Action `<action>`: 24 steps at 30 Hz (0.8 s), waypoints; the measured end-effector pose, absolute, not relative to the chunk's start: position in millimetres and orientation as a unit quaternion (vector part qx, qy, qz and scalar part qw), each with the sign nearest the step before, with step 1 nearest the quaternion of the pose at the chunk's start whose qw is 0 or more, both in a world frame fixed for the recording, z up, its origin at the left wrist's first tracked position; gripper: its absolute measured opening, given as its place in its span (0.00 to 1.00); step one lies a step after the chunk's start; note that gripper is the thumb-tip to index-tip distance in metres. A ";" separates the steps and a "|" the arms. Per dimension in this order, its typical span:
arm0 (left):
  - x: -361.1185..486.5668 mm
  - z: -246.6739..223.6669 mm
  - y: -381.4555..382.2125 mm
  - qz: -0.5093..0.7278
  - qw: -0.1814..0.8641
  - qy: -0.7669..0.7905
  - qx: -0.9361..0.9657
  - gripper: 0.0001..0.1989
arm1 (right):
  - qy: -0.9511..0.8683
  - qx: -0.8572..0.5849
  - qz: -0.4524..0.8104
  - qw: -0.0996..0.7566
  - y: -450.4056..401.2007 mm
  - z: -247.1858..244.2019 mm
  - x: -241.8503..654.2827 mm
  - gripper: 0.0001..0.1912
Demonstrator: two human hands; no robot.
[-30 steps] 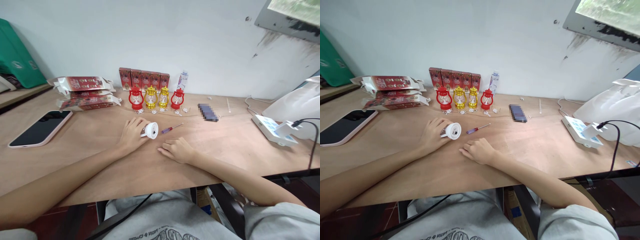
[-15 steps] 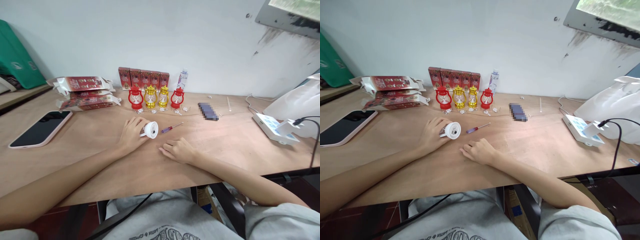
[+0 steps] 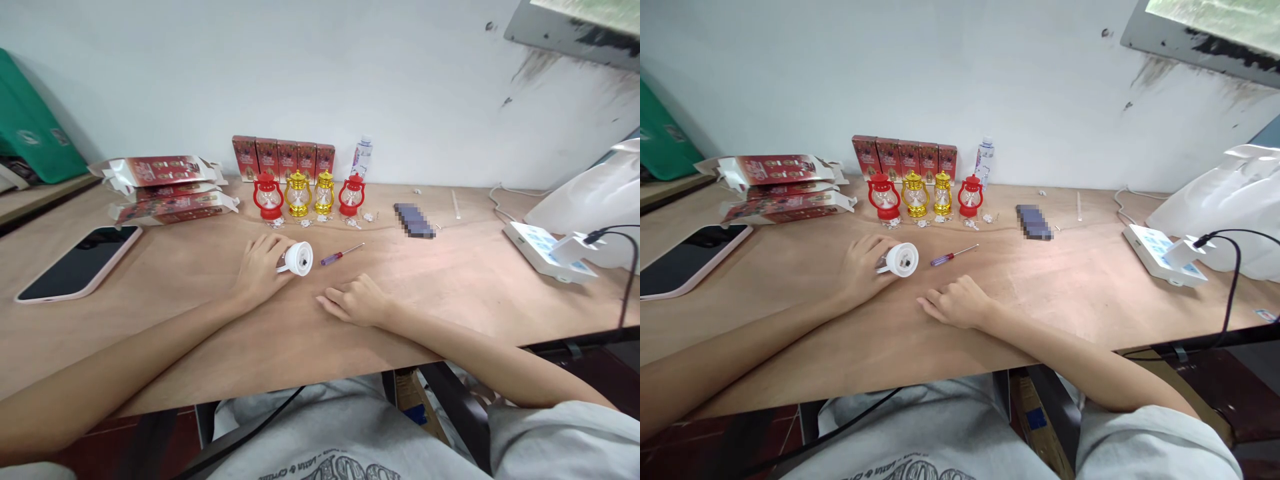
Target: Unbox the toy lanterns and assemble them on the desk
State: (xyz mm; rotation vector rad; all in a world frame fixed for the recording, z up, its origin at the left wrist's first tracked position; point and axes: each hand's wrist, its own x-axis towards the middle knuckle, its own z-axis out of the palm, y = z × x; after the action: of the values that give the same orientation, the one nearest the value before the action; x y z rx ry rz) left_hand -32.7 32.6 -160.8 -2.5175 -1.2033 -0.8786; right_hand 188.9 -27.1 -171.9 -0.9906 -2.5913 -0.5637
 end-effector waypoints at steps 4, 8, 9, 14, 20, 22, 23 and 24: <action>-35.9 -158.9 41.4 -0.274 0.205 -0.380 -0.860 0.09 | -0.905 -0.335 -0.200 0.171 -28.0 -171.3 189.8 0.25; -38.0 -154.6 46.5 -0.246 0.254 -0.345 -0.870 0.14 | -0.906 -0.313 -0.206 0.198 -27.9 -169.7 190.8 0.24; -37.9 -153.7 46.0 -0.240 0.249 -0.344 -0.873 0.15 | -0.906 -0.308 -0.208 0.202 -27.5 -169.8 191.0 0.23; -34.2 -152.7 38.6 -0.225 0.154 -0.345 -0.898 0.16 | -0.905 -0.316 -0.213 0.187 -25.7 -171.7 191.8 0.23; -37.2 -157.7 45.7 -0.254 0.122 -0.418 -0.864 0.12 | -0.913 -0.339 -0.184 0.134 -27.0 -170.6 190.9 0.22; -40.1 -158.4 51.0 -0.259 0.092 -0.466 -0.841 0.12 | -0.914 -0.345 -0.175 0.120 -28.0 -169.7 191.0 0.22; -41.3 -158.4 53.1 -0.262 0.077 -0.485 -0.831 0.13 | -0.915 -0.349 -0.170 0.112 -28.5 -169.3 191.1 0.23; -42.1 -158.4 54.5 -0.265 0.066 -0.496 -0.824 0.13 | -0.916 -0.350 -0.165 0.106 -28.8 -169.0 191.1 0.23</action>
State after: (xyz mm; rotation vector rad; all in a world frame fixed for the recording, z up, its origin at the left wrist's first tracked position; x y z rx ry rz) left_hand -42.1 54.5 -158.4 -2.4854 -1.4970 -0.8002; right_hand 191.1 -28.8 -169.0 -1.0327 -2.6984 -0.4870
